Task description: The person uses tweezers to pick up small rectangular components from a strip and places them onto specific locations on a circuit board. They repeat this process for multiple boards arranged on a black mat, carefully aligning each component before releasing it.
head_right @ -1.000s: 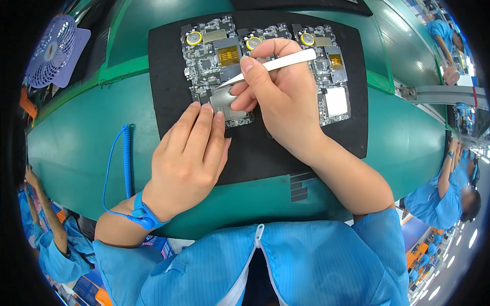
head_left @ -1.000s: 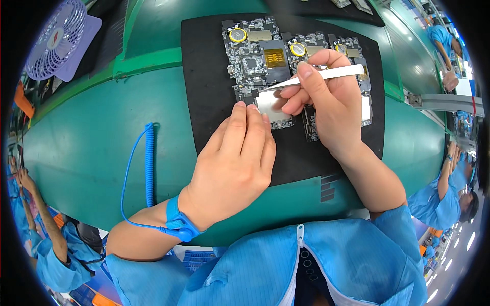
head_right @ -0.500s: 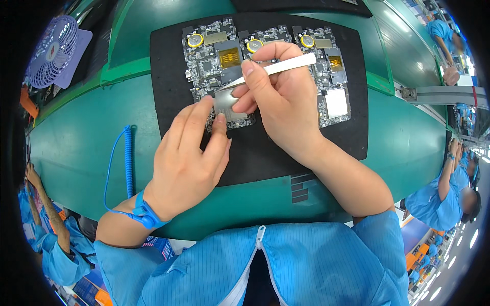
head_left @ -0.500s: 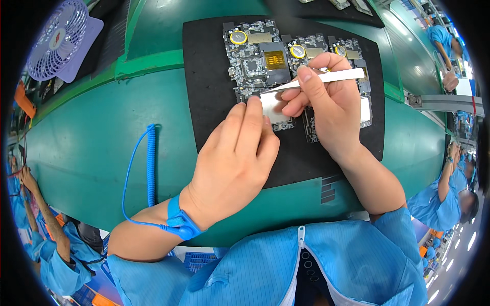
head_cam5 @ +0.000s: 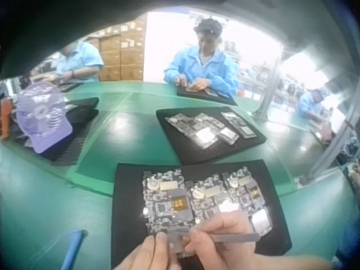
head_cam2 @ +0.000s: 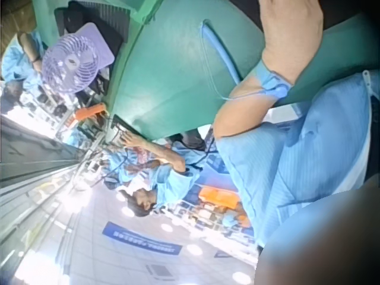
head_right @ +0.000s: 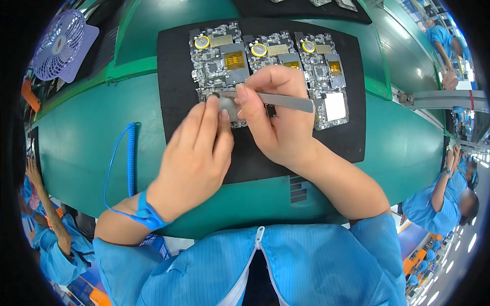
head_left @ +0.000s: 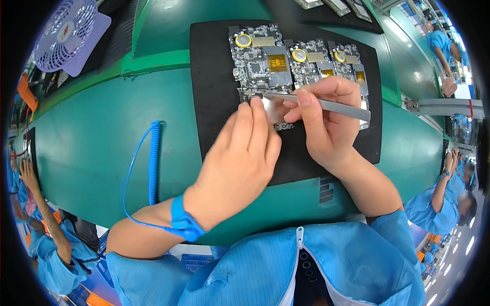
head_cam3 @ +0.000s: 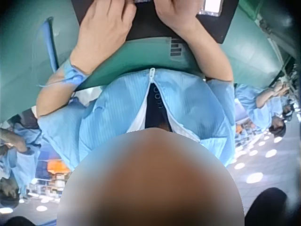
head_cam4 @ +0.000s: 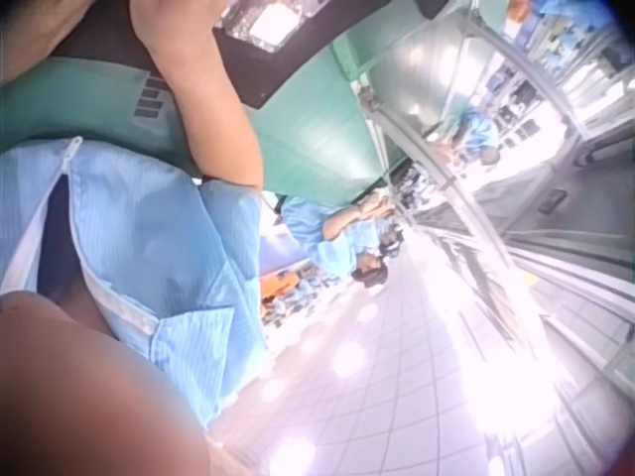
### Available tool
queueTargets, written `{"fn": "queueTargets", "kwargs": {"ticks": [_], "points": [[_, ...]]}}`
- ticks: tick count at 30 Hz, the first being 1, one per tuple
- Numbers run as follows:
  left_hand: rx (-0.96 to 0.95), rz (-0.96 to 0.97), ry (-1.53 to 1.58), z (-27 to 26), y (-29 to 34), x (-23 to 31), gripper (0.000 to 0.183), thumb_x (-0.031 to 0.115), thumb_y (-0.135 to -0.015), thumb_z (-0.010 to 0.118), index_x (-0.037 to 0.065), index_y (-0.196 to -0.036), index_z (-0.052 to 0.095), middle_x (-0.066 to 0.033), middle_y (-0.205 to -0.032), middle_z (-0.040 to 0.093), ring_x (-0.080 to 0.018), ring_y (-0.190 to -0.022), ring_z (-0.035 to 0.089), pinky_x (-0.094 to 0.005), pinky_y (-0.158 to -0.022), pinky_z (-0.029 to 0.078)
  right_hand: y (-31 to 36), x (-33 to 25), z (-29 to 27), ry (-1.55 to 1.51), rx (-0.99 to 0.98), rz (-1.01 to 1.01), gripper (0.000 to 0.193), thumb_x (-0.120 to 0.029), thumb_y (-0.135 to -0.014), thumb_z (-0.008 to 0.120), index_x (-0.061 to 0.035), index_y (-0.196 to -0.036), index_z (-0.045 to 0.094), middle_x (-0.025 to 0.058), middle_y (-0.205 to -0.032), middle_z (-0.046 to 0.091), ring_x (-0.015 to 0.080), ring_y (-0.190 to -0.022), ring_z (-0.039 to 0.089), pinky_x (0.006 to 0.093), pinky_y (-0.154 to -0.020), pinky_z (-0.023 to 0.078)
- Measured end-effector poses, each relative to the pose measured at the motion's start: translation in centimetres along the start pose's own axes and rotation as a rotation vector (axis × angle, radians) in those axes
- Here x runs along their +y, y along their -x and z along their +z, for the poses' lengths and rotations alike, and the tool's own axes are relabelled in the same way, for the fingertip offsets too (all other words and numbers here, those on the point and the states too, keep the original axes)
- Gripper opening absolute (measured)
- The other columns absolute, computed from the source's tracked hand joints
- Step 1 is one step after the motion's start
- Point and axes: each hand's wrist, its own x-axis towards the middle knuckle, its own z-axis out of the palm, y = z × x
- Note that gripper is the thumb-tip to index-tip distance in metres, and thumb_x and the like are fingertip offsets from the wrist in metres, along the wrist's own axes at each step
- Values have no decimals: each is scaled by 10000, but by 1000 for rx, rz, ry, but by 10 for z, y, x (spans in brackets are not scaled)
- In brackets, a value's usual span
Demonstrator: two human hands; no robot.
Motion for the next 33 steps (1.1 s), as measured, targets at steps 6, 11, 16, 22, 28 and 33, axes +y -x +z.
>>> {"fn": "queueTargets", "kwargs": {"ticks": [6,11,16,22,28,33], "points": [[-36,36,-113,0,4,3,466,159,-862,640,-149,-1211,602,-298,-1251,586,-398,-1188,576,-396,-953,532,4,4,5,-23,-46,39,137,-51,-948,668,7,-1010,560,49,-855,623,90,-666,629,232,-564,503],[-28,40,-99,0,5,2,470,162,-851,652,-140,-1209,607,-292,-1253,587,-397,-1186,577,-397,-950,530,6,4,-2,120,-135,19,175,-48,-946,662,-3,-1065,541,74,-891,622,104,-680,641,235,-589,520],[42,31,43,-2,6,-8,451,131,-791,716,-96,-1172,632,-245,-1240,601,-378,-1155,591,-418,-948,525,-12,-28,-19,-415,135,278,180,-34,-961,602,-5,-1117,517,115,-870,619,137,-651,626,249,-554,502],[127,-650,457,-42,23,-56,316,101,-895,675,-2,-1180,588,-154,-1158,616,-242,-962,647,-326,-750,543,-6,-28,-172,-76,368,505,212,-97,-917,441,29,-1027,571,149,-871,657,132,-534,507,237,-479,375],[-108,-1071,1475,-41,19,-92,264,149,-961,614,-19,-1165,603,-54,-1048,645,-96,-860,619,-245,-686,522,26,-19,-213,32,93,1063,350,-215,-953,610,49,-1181,580,45,-844,621,32,-545,442,204,-459,304],[-57,-995,1480,-46,2,-83,116,153,-946,663,61,-901,610,31,-728,540,-63,-594,547,-222,-546,480,32,-25,-206,28,24,1045,412,-227,-912,719,22,-1211,583,-34,-838,579,2,-585,417,190,-473,296]]}}
